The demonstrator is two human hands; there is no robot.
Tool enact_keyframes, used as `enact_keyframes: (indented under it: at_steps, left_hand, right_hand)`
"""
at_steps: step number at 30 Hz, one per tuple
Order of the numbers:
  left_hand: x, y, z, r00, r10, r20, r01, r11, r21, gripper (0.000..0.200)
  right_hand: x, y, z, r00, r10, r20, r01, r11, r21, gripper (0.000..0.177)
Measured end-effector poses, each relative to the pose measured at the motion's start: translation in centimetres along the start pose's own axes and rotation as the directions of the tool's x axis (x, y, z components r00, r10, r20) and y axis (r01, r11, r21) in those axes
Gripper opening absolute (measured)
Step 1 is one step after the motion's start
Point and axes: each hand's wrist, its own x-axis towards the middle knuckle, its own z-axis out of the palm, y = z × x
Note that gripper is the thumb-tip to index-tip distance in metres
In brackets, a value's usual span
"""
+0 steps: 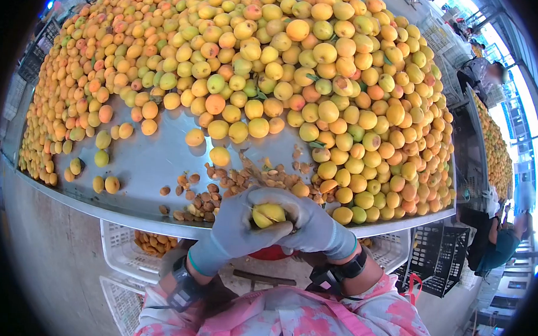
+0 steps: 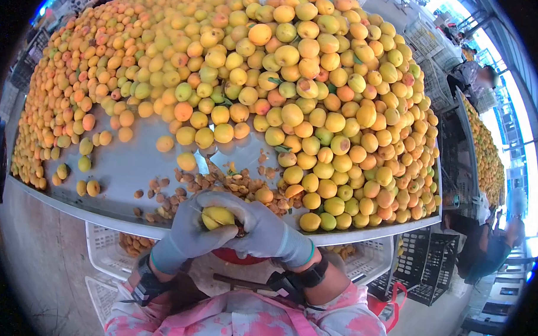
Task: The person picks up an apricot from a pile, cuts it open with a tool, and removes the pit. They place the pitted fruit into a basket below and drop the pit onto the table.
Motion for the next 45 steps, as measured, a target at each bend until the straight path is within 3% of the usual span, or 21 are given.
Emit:
enact_keyframes:
  at_steps: [7, 10, 13, 16, 18, 19, 21, 25, 27, 30, 32, 36, 37, 38, 40, 41, 43, 45]
  left_hand:
    - [-0.7, 0.6, 0.4, 0.999, -0.032, 0.013, 0.03, 0.989, 0.145, 0.029]
    - [-1.2, 0.6, 0.3, 1.0, -0.002, 0.023, -0.003, 0.971, 0.241, 0.034]
    - [-1.5, 0.4, 0.3, 0.996, -0.087, 0.034, 0.078, 0.977, 0.199, 0.04]
    - [-1.3, -1.1, 0.3, 0.993, -0.093, 0.065, 0.089, 0.994, 0.059, 0.044]
    - [-1.2, -1.5, 0.3, 0.967, -0.254, 0.027, 0.255, 0.951, -0.174, 0.042]
    - [-1.0, -1.1, 0.3, 0.967, -0.252, 0.036, 0.254, 0.953, -0.165, 0.042]
    - [-0.8, -0.1, 0.7, 0.911, -0.412, 0.033, 0.384, 0.815, -0.433, 0.042]
    - [-0.5, -1.2, 0.1, 0.94, -0.318, 0.124, 0.341, 0.86, -0.379, 0.042]
    - [0.2, -0.2, 0.3, 0.926, -0.37, 0.067, 0.372, 0.874, -0.312, 0.043]
    - [0.5, 0.2, -0.4, 0.882, -0.452, 0.134, 0.47, 0.831, -0.296, 0.041]
    - [0.4, 0.1, -0.1, 0.894, -0.437, 0.101, 0.446, 0.839, -0.31, 0.041]
    - [-0.1, -1.4, 1.3, 0.905, -0.423, -0.05, 0.388, 0.867, -0.313, 0.04]
    - [-0.2, -1.3, 1.1, 0.904, -0.424, -0.048, 0.39, 0.866, -0.312, 0.04]
    - [-0.1, -1.0, 0.7, 0.896, -0.444, -0.008, 0.421, 0.856, -0.3, 0.04]
    - [0.1, -0.3, 0.3, 0.885, -0.465, 0.032, 0.454, 0.844, -0.287, 0.04]
    - [0.3, 0.1, 0.1, 0.876, -0.478, 0.055, 0.472, 0.83, -0.299, 0.039]
    - [0.7, 0.1, -0.1, 0.866, -0.494, 0.083, 0.493, 0.813, -0.31, 0.038]
    - [0.9, 0.0, -0.1, 0.892, -0.453, 0.009, 0.45, 0.885, -0.121, 0.037]
  right_hand:
    - [-0.9, 0.3, -0.2, 0.995, 0.094, 0.046, -0.096, 0.994, 0.055, 0.071]
    - [-1.0, 0.7, -0.1, 0.996, 0.053, 0.069, -0.057, 0.997, 0.055, 0.068]
    - [-1.0, 1.6, 0.0, 0.999, -0.025, 0.023, 0.022, 0.988, 0.152, 0.07]
    - [-0.6, 1.4, -0.3, 0.996, 0.077, 0.033, -0.078, 0.996, 0.038, 0.073]
    - [0.0, 0.8, -0.7, 0.998, 0.048, -0.027, -0.047, 0.998, 0.05, 0.07]
    - [0.2, 0.2, -1.0, 0.998, 0.041, -0.037, -0.039, 0.998, 0.051, 0.07]
    - [0.3, -0.8, -1.6, 0.977, 0.207, 0.042, -0.211, 0.969, 0.132, 0.061]
    - [0.0, -0.5, -1.8, 0.966, 0.258, 0.038, -0.26, 0.955, 0.142, 0.061]
    - [0.1, 0.8, -1.6, 0.988, 0.134, -0.071, -0.134, 0.991, -0.004, 0.061]
    - [0.1, 1.0, -1.7, 0.983, 0.165, -0.085, -0.164, 0.986, 0.02, 0.061]
    - [0.1, 0.6, -2.1, 0.986, 0.151, -0.074, -0.147, 0.988, 0.054, 0.061]
    - [-0.1, -0.7, -2.4, 0.895, 0.445, -0.01, -0.43, 0.87, 0.241, 0.061]
    - [-0.1, -0.7, -2.5, 0.839, 0.544, 0.01, -0.525, 0.806, 0.273, 0.06]
    - [-0.1, -0.8, -2.5, 0.839, 0.544, 0.008, -0.525, 0.805, 0.275, 0.06]
    - [-0.1, -0.9, -2.4, 0.916, 0.399, 0.038, -0.392, 0.874, 0.286, 0.057]
    - [-0.1, 0.0, -2.2, 0.916, 0.399, 0.038, -0.393, 0.873, 0.289, 0.057]
    - [0.1, 2.8, -1.4, 0.99, -0.031, -0.135, 0.028, 0.999, -0.021, 0.056]
    - [0.2, 3.8, -1.1, 0.978, -0.06, -0.202, 0.042, 0.995, -0.096, 0.056]
